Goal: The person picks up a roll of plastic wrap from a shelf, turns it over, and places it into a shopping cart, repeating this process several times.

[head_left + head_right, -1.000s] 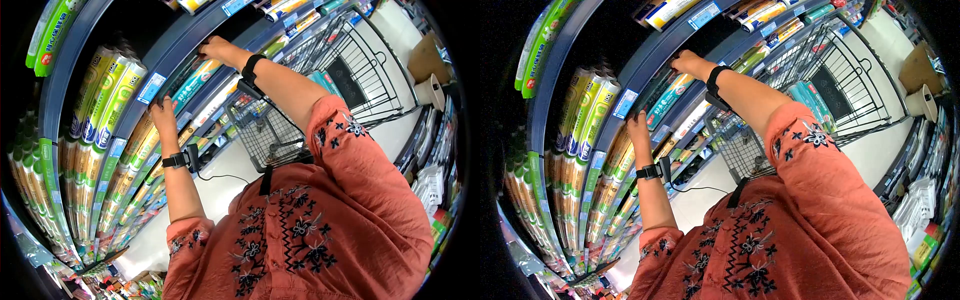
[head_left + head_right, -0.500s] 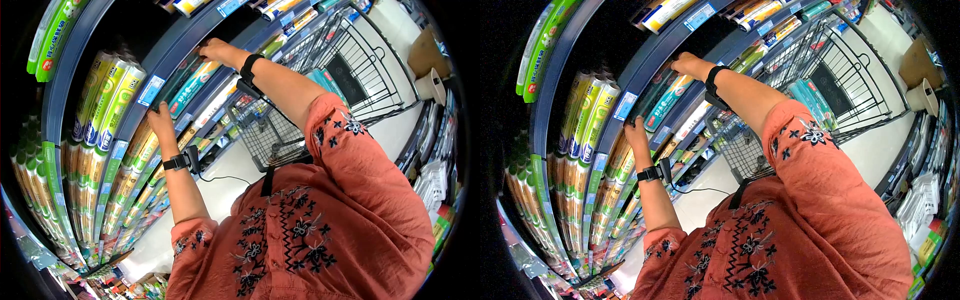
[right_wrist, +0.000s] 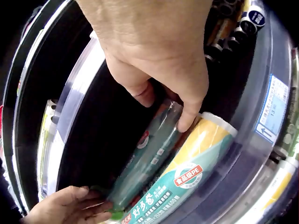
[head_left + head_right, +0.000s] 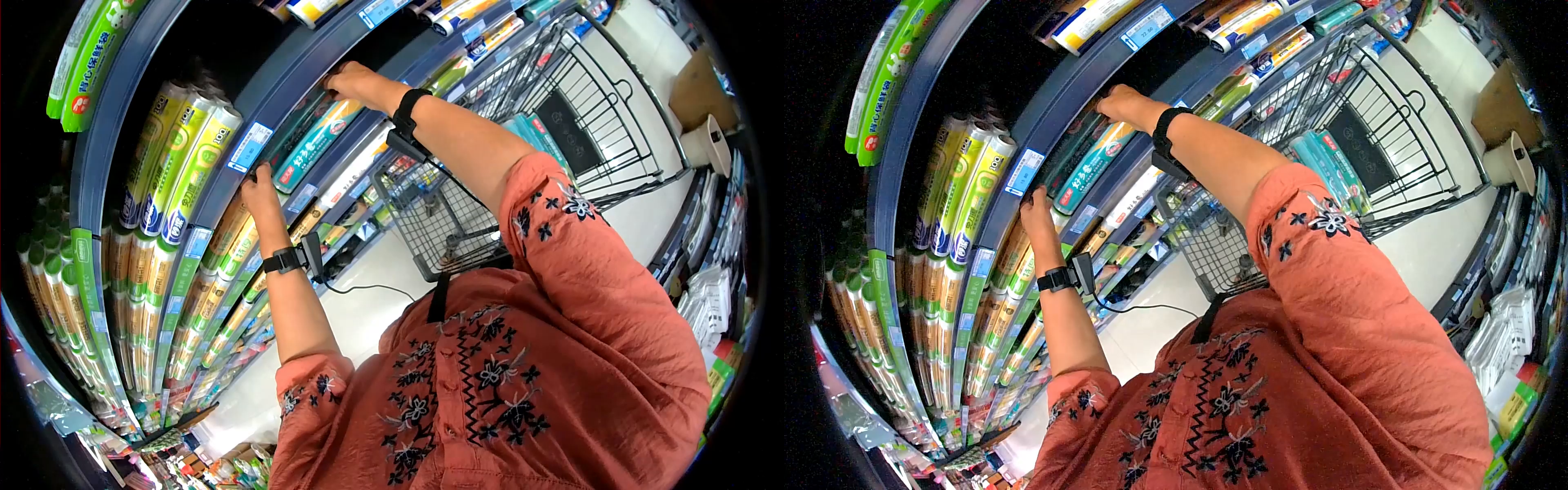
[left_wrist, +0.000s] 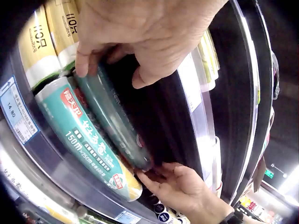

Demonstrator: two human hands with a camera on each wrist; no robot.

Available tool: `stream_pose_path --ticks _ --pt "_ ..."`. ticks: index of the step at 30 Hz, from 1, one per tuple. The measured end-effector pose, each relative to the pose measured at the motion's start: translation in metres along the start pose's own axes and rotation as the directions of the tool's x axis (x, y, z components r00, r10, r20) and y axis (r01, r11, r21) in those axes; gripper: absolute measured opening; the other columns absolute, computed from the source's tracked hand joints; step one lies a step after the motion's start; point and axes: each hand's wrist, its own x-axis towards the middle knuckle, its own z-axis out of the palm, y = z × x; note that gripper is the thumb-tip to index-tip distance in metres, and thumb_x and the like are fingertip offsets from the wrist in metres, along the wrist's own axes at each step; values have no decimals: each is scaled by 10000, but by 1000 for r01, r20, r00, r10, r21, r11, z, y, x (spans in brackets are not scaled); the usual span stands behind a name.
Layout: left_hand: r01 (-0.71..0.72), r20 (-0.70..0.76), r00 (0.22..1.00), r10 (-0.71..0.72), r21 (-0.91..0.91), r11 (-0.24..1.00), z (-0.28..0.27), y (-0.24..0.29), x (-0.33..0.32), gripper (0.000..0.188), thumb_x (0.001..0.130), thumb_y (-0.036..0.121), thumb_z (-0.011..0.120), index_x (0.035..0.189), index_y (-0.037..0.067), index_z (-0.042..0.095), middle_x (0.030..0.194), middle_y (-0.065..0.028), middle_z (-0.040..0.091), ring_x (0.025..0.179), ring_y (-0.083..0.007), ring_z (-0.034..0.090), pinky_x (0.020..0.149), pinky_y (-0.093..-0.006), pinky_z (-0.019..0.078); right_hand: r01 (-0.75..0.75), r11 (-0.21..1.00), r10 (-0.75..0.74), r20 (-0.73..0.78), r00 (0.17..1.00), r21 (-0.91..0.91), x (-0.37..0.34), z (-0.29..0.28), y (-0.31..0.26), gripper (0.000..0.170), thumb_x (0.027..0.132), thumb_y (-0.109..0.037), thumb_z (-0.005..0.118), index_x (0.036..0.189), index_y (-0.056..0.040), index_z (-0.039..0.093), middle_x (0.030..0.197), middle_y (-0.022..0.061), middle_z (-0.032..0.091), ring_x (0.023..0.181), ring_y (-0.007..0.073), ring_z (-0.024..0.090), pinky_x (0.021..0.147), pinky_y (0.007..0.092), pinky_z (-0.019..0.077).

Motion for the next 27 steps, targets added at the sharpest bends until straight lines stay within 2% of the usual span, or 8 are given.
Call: stream_pose_path --ticks 4,7,11,15,17,20,22,27 --pt "39 63 997 -42 47 998 0 5 5 451 864 328 674 999 -103 661 943 -137 666 891 -229 613 812 -350 474 99 995 -98 -32 995 28 27 8 19 260 899 -137 653 1074 53 680 1020 120 700 908 207 673 792 311 527" --pt "0 66 998 -22 313 950 1 19 2 480 883 335 635 1078 -102 684 1074 -259 702 1016 -372 653 922 -410 457 84 995 -88 -80 993 -49 31 10 22 244 906 -136 643 1071 40 684 1010 109 703 884 197 660 776 320 513" --pt "-32 85 996 1 361 932 2 38 -7 479 885 353 631 1115 -63 688 1129 -261 692 1080 -391 640 953 -415 449 101 967 -120 -68 990 -233 39 10 23 228 900 -136 645 1049 31 687 985 103 701 849 181 641 767 333 505" --pt "15 89 995 -52 381 924 1 53 -12 455 886 349 636 1110 -42 697 1111 -235 703 1054 -362 649 946 -407 454 336 876 -327 87 941 -347 51 1 40 234 892 -156 648 1040 19 692 955 99 705 803 178 639 746 340 508" --pt "-28 124 992 -15 338 941 -1 42 -7 504 880 369 646 1116 -75 680 1101 -248 699 1044 -363 648 946 -407 454 62 931 -80 -36 996 -359 53 5 33 249 900 -163 642 1067 17 689 962 100 711 816 181 663 757 335 521" --pt "-88 155 987 44 292 952 -3 33 -7 581 874 406 660 1088 -134 659 1063 -271 691 1003 -367 644 924 -415 460 23 984 -24 -4 1000 -176 21 0 15 279 909 -163 629 1117 17 676 969 104 716 847 182 700 779 324 541" --pt "-59 117 993 23 320 945 -1 30 -10 525 890 401 652 992 -113 686 978 -244 707 907 -350 655 860 -422 478 3 986 -10 -39 999 -164 10 -3 8 305 913 -162 619 1151 24 661 966 109 716 864 189 712 783 317 549" --pt "-153 66 988 138 418 896 0 24 -12 582 881 425 669 921 -156 651 914 -286 688 857 -378 653 834 -451 484 44 996 -45 -18 999 -84 -5 -15 8 298 922 -169 611 1114 58 638 949 132 712 825 201 709 767 319 555"
